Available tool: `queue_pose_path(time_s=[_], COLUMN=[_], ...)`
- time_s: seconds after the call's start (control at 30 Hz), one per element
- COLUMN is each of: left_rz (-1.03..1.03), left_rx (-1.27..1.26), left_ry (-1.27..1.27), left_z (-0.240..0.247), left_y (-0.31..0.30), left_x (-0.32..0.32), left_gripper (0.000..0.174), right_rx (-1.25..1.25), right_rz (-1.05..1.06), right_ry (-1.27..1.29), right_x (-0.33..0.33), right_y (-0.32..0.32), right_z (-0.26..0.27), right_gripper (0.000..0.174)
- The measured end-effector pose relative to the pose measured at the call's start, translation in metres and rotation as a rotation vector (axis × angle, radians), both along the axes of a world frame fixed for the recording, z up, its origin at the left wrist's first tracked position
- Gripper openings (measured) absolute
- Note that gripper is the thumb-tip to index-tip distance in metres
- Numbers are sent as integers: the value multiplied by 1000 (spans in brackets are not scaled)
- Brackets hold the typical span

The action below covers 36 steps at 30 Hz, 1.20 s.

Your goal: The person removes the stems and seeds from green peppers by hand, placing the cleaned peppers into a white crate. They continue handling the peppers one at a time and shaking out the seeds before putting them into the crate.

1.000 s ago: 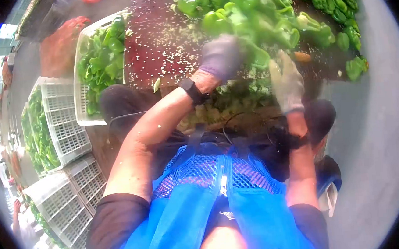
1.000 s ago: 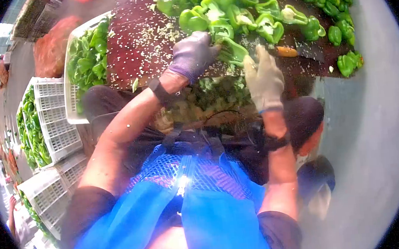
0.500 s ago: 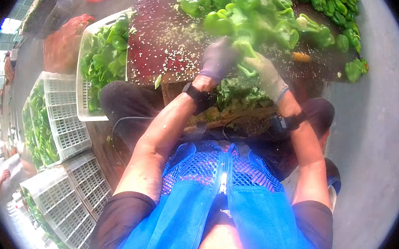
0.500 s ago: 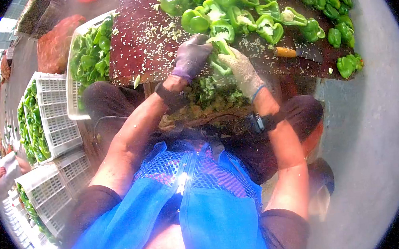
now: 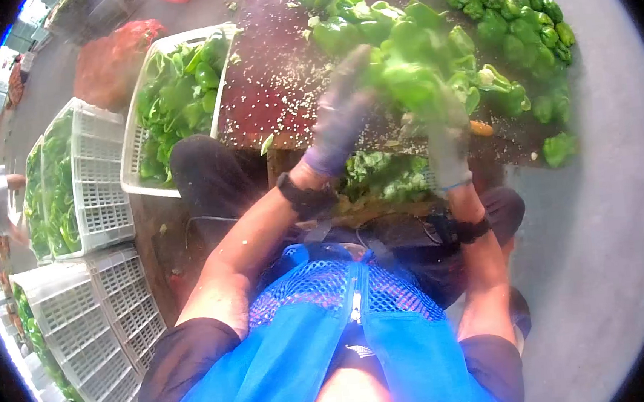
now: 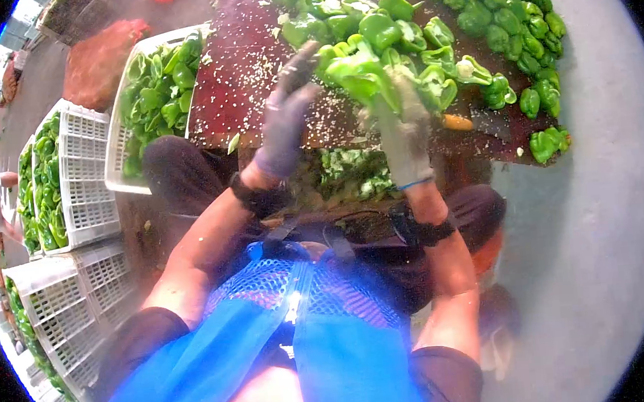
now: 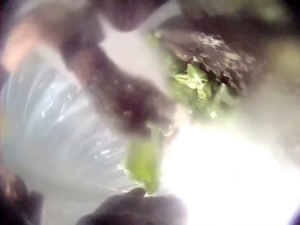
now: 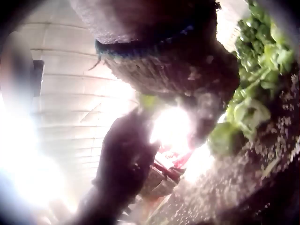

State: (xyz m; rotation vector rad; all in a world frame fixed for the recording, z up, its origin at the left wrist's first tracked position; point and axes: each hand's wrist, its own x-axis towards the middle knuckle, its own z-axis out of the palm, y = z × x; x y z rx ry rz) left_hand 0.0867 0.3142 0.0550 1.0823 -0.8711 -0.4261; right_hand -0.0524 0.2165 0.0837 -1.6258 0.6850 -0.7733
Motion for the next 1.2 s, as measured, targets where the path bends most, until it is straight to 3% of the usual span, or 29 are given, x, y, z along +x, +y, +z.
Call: queue_pose_path(time_s=[0.03, 0.07, 0.1, 0.13, 0.2, 0.3, 0.33, 0.43, 0.5, 0.53, 0.57, 0.63, 0.7, 0.8, 0.83, 0.9, 0.97, 1.03, 1.1, 1.13, 1.17, 1.2], left_rz=[-64, -125, -171, -90, -176, -504, -435, -291, -287, -529, -523, -325, -133, -238, -160, -119, -12, -84, -31, 116, 78, 134], left_rx=[-17, -35, 29, 187, 59, -81, -11, 113, 133, 63, 104, 74, 144, 153, 175, 277, 324, 413, 658, 837, 932, 864], left_ry=[233, 469, 664, 893, 924, 969, 942, 884, 874, 816, 649, 315, 894, 933, 835, 700, 505, 67, 108, 78, 4, -124], left_z=[-2, -8, -9, -7, 8, 32, 29, 18, 8, -18, -21, -41, -17, -22, -22, -12, -20, -77, -59, -27, -22, -15], left_y=[3, 3, 2, -2, -10, -25, -21, -19, -21, -42, -34, -31, -25, -45, -47, -27, -16, -10, -4, 2, 5, 7], left_x=[10, 25, 38, 43, 36, 11, 18, 31, 23, 22, 16, 30, 31, -10, -8, 14, 23, 54, 42, 25, 25, 22], left_gripper=[55, 61, 69, 68, 69, 64, 69, 80, 80, 85, 86, 83, 73, 73, 69, 62, 53, 41, 37, 35, 41, 43], right_rx=[-152, -610, -1059, -1148, -1328, -1113, -1052, -940, -1056, -1095, -1093, -920, -321, -876, -912, -150, 363, 496, 589, 615, 639, 662], right_rz=[-67, -146, -352, -387, -447, -238, -224, -515, -291, -172, -148, -300, -433, -183, -240, -259, -112, -104, -19, -20, -18, -15], right_ry=[65, 164, 267, 231, 149, 143, 230, -129, 200, 366, 300, 157, -64, 399, 285, 194, 22, 74, 90, 93, 97, 100], right_x=[-1, -3, -2, -2, 6, 25, 24, 18, 18, 17, 20, 14, 14, 27, 29, 26, 10, 5, -2, -3, -3, -2], right_y=[4, -9, -21, -22, -20, -22, -24, -21, -36, -38, -22, -41, -20, -6, -12, -9, -11, -12, -11, -10, -8, -7], right_z=[26, 19, 16, 16, 22, -3, -2, 39, -9, -28, -26, -28, -19, -49, -56, -26, -31, -31, -33, -35, -37, -36], right_gripper=[35, 35, 35, 34, 33, 35, 36, 36, 37, 38, 36, 36, 35, 34, 29, 26, 24, 23, 23, 23, 22, 22])
